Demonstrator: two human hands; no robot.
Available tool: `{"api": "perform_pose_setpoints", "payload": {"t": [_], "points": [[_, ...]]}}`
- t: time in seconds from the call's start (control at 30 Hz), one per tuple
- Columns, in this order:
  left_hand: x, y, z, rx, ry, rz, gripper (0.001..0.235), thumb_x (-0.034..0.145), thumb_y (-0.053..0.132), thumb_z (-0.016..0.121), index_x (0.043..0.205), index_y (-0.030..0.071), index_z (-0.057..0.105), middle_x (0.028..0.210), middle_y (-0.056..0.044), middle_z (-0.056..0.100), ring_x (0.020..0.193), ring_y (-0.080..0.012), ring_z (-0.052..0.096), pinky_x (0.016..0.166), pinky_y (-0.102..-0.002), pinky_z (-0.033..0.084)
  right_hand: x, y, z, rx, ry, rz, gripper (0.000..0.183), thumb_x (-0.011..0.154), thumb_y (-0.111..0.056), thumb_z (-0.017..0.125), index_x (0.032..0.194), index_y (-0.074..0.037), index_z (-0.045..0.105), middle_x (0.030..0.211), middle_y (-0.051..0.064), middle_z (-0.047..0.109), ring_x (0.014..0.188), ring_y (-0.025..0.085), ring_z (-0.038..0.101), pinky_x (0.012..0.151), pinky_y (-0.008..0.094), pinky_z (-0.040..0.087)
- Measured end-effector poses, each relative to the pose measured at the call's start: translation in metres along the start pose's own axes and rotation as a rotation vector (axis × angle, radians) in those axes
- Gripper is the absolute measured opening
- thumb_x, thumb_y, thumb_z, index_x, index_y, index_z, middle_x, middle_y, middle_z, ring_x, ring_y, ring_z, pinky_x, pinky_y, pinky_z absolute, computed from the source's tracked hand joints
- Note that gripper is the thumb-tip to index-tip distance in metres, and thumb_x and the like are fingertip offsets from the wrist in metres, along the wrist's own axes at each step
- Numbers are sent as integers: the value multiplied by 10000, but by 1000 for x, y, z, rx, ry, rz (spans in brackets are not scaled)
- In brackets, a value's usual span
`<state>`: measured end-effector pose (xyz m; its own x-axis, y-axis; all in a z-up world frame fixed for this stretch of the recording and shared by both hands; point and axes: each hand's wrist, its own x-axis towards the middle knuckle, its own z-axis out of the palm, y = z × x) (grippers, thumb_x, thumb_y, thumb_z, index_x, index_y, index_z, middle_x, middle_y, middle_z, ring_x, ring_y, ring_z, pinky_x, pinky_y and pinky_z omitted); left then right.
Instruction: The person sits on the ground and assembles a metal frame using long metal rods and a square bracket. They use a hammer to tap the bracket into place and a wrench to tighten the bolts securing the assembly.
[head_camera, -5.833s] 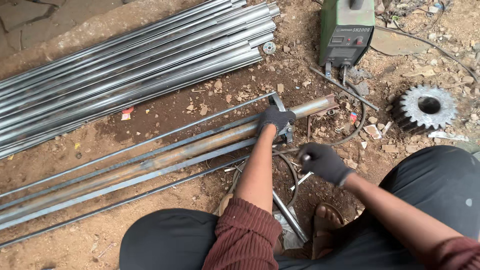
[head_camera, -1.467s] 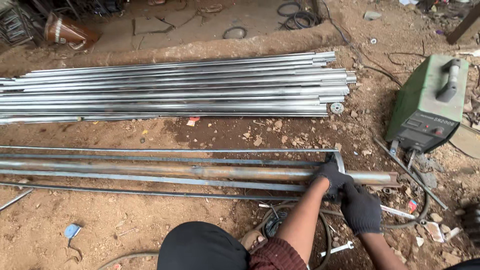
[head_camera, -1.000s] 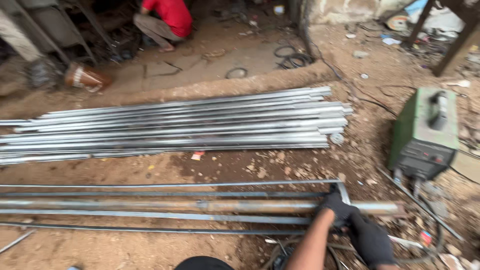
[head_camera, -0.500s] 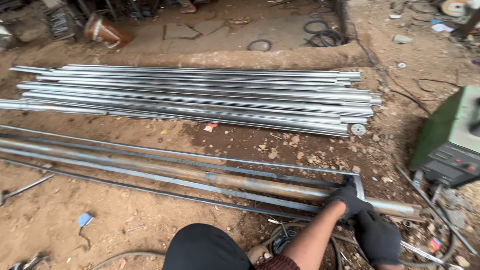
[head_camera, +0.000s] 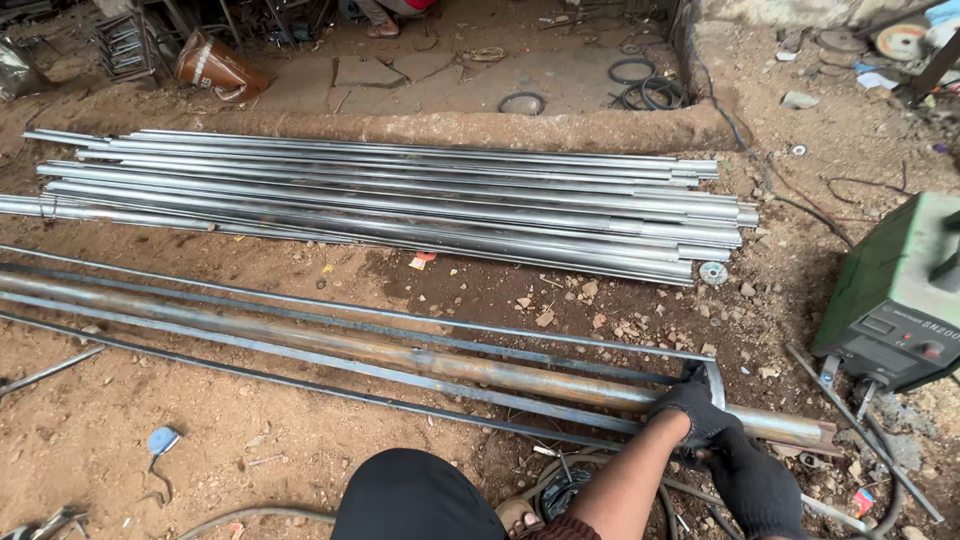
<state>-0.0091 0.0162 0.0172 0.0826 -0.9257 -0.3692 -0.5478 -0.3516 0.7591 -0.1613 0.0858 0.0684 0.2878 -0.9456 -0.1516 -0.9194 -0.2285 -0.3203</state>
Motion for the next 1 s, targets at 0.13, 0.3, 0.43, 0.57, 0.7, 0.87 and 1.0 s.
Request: {"api": "perform_pose_setpoints", "payload": {"t": [0.13, 0.3, 0.43, 0.57, 0.7, 0.87, 1.0], "points": [[-1, 3, 0, -60, -13, -12, 1226, 483, 507, 824, 1529, 16, 416, 1304, -293, 672, 1104, -393, 728, 910, -459, 607, 2, 3, 9, 232, 68, -4, 428, 872, -511, 689, 1178, -215, 643, 951, 126, 829, 922, 318, 806, 857, 468, 618], [-5, 2, -5, 30, -59, 46, 1076, 527, 576, 779, 1399, -38, 634, 1302, -279, 689, 1105, -376, 714, 935, -425, 565, 12, 7, 18, -14, 70, -29, 463, 871, -515, 678, 1261, -270, 628, 1022, 128, 772, 925, 346, 763, 837, 491, 605], [-14, 10, -10, -37, -28, 0, 1196, 493, 503, 816, 1497, -37, 457, 1279, -302, 682, 1101, -377, 718, 926, -422, 582, 11, 17, 18, -218, 146, -198, 311, 880, -463, 653, 1134, -285, 659, 1062, 42, 751, 897, 305, 755, 764, 469, 616], [-25, 13, -16, -59, -28, -5, 1293, 509, 493, 831, 1585, -15, 326, 1336, -315, 635, 1137, -401, 696, 939, -434, 581, 5, 19, 23, -309, 206, -271, 322, 858, -497, 640, 1139, -339, 648, 1039, 10, 748, 834, 261, 767, 730, 418, 626], [-23, 16, -16, -47, -44, -22, 1173, 518, 504, 833, 1507, -1, 457, 1360, -300, 628, 1176, -402, 671, 965, -435, 551, 10, 20, 24, -278, 193, -225, 343, 853, -512, 643, 1155, -350, 644, 1050, 0, 764, 822, 257, 776, 714, 419, 627], [-22, 9, -13, -43, -66, 18, 1080, 524, 558, 796, 1421, -2, 578, 1341, -273, 659, 1153, -386, 688, 953, -435, 557, 15, 20, 28, -316, 89, -172, 385, 874, -529, 624, 1226, -371, 624, 1071, 31, 768, 849, 276, 785, 751, 441, 635], [-18, 11, -11, -46, -21, 38, 1101, 523, 549, 802, 1439, -11, 555, 1335, -296, 656, 1150, -399, 692, 962, -435, 562, 27, 21, 18, -229, -4, -128, 444, 866, -572, 641, 1242, -335, 628, 1069, 84, 773, 937, 307, 780, 835, 462, 624]]}}
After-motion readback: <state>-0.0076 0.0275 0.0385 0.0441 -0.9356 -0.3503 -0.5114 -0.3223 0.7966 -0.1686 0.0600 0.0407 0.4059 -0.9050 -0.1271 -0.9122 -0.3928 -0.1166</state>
